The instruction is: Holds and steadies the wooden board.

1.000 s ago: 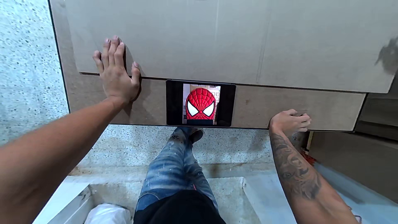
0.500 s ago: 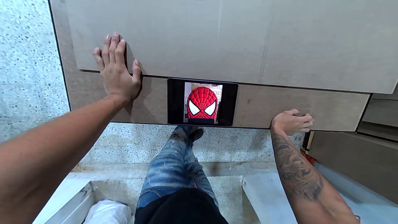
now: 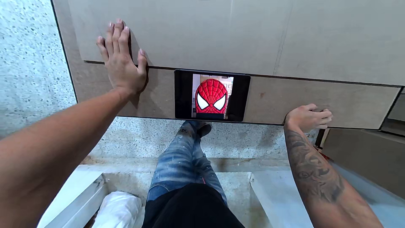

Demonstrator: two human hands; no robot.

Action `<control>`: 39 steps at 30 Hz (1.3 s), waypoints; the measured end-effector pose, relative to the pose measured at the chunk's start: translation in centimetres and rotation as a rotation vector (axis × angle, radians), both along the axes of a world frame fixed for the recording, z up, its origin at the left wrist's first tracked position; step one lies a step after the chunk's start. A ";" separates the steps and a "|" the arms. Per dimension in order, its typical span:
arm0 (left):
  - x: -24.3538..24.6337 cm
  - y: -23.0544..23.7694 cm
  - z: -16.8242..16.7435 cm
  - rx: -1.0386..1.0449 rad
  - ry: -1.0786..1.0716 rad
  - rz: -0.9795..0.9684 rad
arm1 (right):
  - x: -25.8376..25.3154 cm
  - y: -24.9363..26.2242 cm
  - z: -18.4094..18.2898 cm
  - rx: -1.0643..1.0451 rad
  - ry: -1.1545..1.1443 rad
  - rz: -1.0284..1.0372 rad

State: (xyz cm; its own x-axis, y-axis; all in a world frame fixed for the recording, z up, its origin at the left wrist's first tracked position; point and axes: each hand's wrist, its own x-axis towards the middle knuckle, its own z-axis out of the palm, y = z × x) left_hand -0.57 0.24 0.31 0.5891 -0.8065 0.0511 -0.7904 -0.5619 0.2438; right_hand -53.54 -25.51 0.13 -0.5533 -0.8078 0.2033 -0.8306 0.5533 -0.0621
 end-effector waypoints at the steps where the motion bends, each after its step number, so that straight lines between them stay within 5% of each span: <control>1: 0.0 -0.1 0.1 0.000 -0.002 -0.002 | 0.0 -0.1 -0.1 0.000 0.002 -0.004; 39: 0.3 -0.1 -0.5 -0.010 -0.039 -0.008 | -0.3 -0.3 -0.6 -0.027 -0.007 -0.012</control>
State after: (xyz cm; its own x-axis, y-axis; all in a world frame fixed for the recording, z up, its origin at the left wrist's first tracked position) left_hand -0.27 0.18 -0.20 0.5797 -0.8107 0.0817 -0.8041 -0.5530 0.2183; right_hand -53.84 -25.82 -0.47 -0.5641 -0.7955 0.2211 -0.8236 0.5611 -0.0826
